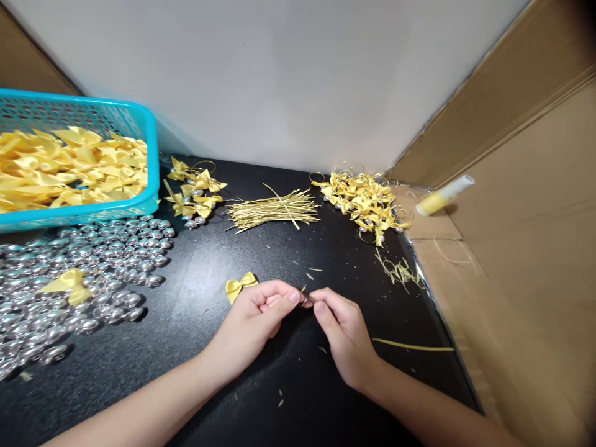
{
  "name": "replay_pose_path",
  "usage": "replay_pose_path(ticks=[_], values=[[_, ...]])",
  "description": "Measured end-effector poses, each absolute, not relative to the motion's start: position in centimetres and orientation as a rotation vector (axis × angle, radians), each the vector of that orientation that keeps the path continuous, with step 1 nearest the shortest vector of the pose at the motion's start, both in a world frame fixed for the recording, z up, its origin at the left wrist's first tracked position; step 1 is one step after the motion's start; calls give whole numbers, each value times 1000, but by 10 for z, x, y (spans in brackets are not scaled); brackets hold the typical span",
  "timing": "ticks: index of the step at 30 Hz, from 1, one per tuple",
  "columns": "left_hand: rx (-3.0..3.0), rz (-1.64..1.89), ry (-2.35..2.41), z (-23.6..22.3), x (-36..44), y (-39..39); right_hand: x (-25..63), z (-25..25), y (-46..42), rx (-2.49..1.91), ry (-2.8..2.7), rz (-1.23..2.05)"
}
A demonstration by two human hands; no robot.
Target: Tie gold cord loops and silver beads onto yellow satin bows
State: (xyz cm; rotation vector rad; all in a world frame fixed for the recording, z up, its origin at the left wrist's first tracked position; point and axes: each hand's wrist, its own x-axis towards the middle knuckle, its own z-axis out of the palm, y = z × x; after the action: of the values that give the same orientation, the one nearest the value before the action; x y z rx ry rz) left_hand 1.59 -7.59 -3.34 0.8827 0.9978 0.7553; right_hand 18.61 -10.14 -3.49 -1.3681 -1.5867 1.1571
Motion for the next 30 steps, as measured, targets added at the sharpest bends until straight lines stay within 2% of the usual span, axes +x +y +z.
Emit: replay_pose_path(ticks=[15, 20, 27, 30], values=[[877, 747, 1006, -35, 17, -75, 187, -37, -101, -1398, -1563, 1156], [953, 722, 984, -34, 15, -76, 191, -44, -97, -1247, -1135, 1324], [1383, 305, 568, -34, 5, -89, 154, -44, -84, -882, -802, 1774], [1441, 260, 556, -35, 2, -91, 162, -44, -70, -949, -745, 1623]])
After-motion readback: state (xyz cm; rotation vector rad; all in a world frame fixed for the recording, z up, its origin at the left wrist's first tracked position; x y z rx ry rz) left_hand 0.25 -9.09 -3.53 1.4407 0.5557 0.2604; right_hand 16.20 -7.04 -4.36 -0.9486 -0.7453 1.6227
